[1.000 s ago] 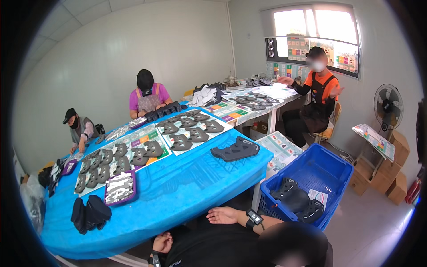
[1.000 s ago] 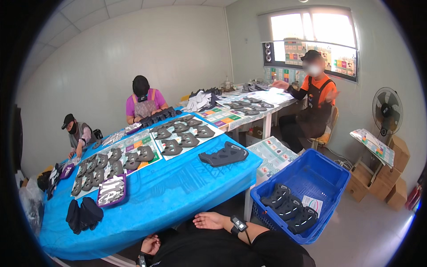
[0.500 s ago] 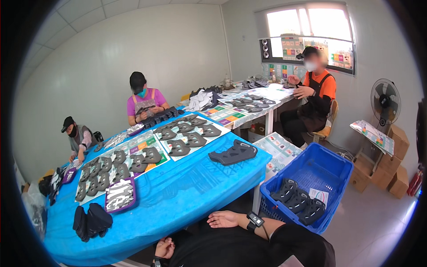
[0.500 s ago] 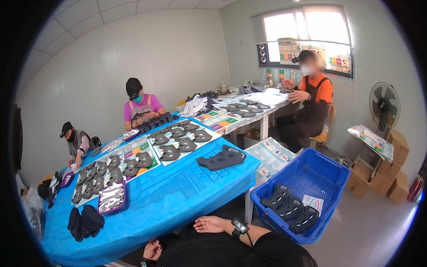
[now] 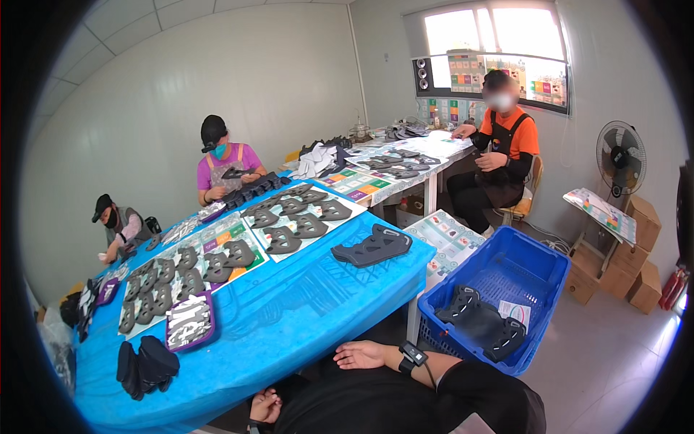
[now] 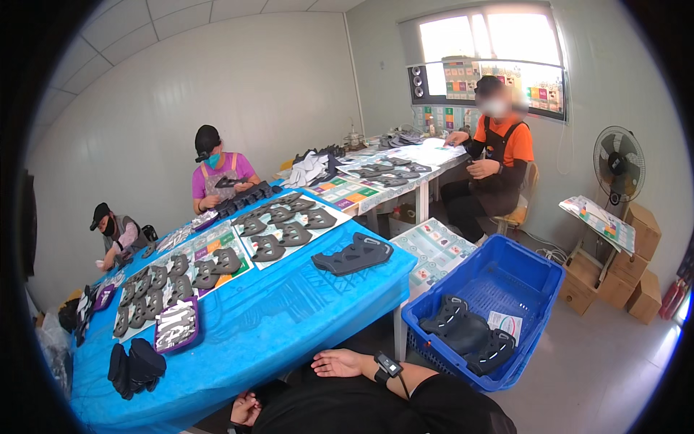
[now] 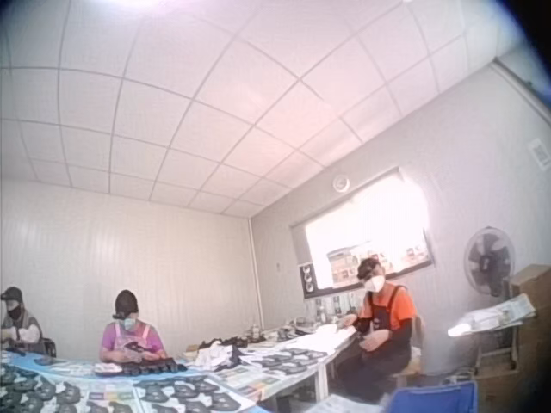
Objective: Organizing and sorting various shoe upper components on a manufacturing table while communicating with colleagues.
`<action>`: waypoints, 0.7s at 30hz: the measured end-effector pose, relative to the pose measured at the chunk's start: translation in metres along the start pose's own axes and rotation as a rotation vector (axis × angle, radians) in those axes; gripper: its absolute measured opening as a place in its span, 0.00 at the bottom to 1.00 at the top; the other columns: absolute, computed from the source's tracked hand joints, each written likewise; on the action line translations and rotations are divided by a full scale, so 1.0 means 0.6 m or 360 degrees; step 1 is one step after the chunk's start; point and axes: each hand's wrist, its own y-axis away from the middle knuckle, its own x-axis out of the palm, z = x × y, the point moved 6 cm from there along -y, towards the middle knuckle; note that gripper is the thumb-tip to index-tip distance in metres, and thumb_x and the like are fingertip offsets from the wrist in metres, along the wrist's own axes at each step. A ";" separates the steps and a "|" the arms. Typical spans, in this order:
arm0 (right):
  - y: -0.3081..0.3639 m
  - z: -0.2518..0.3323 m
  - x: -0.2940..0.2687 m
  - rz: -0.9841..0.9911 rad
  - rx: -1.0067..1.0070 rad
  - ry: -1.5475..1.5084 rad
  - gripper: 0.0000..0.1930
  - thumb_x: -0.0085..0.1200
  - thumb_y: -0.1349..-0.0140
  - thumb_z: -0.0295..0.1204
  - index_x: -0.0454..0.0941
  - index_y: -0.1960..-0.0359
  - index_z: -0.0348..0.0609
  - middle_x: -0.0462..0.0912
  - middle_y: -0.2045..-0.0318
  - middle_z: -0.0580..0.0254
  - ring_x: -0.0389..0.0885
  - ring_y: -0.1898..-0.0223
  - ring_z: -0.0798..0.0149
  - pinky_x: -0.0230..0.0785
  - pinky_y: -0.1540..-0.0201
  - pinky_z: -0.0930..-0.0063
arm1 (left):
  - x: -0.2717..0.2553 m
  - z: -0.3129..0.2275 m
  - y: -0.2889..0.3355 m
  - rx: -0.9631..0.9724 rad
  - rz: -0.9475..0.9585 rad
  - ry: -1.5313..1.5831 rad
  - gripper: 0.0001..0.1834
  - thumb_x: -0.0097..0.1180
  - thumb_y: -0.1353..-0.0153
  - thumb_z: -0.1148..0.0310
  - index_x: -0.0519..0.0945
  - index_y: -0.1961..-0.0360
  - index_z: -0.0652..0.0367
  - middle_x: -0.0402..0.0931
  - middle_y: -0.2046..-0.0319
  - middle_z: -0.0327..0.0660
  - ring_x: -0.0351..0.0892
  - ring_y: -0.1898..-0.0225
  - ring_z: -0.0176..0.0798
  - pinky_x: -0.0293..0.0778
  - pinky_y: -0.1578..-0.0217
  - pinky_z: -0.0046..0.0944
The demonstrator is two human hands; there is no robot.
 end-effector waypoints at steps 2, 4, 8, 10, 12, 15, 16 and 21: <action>0.000 0.000 0.000 0.0002 -0.0002 0.0002 0.11 0.36 0.40 0.31 0.67 0.61 0.38 0.71 0.60 0.54 0.70 0.56 0.60 0.61 0.49 0.66 | 0.001 0.000 0.000 -0.0010 0.0005 0.0005 0.20 0.46 0.54 0.86 0.65 0.58 0.59 0.67 0.69 0.42 0.69 0.75 0.38 0.67 0.72 0.35; -0.002 -0.001 -0.003 -0.0003 0.0003 -0.0002 0.11 0.36 0.40 0.31 0.67 0.61 0.38 0.71 0.60 0.54 0.70 0.56 0.60 0.61 0.49 0.66 | -0.001 0.001 -0.001 -0.0017 0.0011 0.0010 0.21 0.46 0.54 0.87 0.64 0.57 0.59 0.67 0.69 0.42 0.69 0.75 0.38 0.67 0.73 0.35; -0.001 -0.001 -0.005 -0.0027 0.0016 -0.0009 0.11 0.36 0.40 0.31 0.67 0.61 0.38 0.71 0.60 0.54 0.70 0.57 0.60 0.61 0.49 0.66 | -0.002 0.001 -0.002 -0.0019 0.0064 -0.0064 0.22 0.45 0.54 0.87 0.63 0.56 0.59 0.67 0.69 0.42 0.68 0.75 0.38 0.66 0.73 0.35; 0.000 0.001 -0.006 -0.0012 0.0005 -0.0001 0.11 0.36 0.40 0.31 0.67 0.62 0.38 0.71 0.60 0.54 0.70 0.57 0.60 0.61 0.50 0.66 | 0.002 0.000 -0.009 -0.0024 0.0086 -0.0065 0.21 0.45 0.55 0.87 0.64 0.57 0.60 0.67 0.69 0.42 0.68 0.76 0.38 0.66 0.74 0.34; -0.002 0.000 -0.006 -0.0028 -0.0009 0.0046 0.11 0.37 0.40 0.31 0.67 0.62 0.38 0.71 0.60 0.54 0.70 0.57 0.60 0.61 0.50 0.66 | 0.001 0.002 -0.005 -0.0051 0.0221 -0.0017 0.20 0.44 0.54 0.87 0.64 0.58 0.59 0.67 0.69 0.42 0.67 0.76 0.38 0.64 0.76 0.34; -0.001 -0.001 -0.003 -0.0005 0.0016 -0.0027 0.11 0.37 0.40 0.31 0.67 0.62 0.39 0.72 0.61 0.54 0.71 0.57 0.60 0.61 0.50 0.67 | -0.001 0.003 -0.003 -0.0017 0.0123 0.0034 0.19 0.43 0.54 0.86 0.66 0.59 0.59 0.67 0.68 0.43 0.66 0.76 0.38 0.63 0.76 0.34; -0.001 0.005 -0.001 -0.0002 0.0012 -0.0024 0.11 0.37 0.40 0.31 0.67 0.62 0.39 0.72 0.61 0.54 0.71 0.57 0.60 0.61 0.50 0.67 | -0.001 0.003 -0.004 -0.0021 0.0124 0.0032 0.19 0.43 0.54 0.86 0.66 0.59 0.59 0.67 0.68 0.43 0.66 0.76 0.38 0.63 0.76 0.34; -0.001 -0.001 0.006 -0.0045 0.0006 -0.0002 0.10 0.37 0.40 0.31 0.67 0.63 0.39 0.72 0.61 0.54 0.71 0.58 0.60 0.63 0.51 0.67 | -0.043 0.013 -0.012 0.0012 0.0080 0.0046 0.18 0.42 0.54 0.86 0.67 0.60 0.59 0.68 0.68 0.43 0.66 0.76 0.38 0.63 0.76 0.34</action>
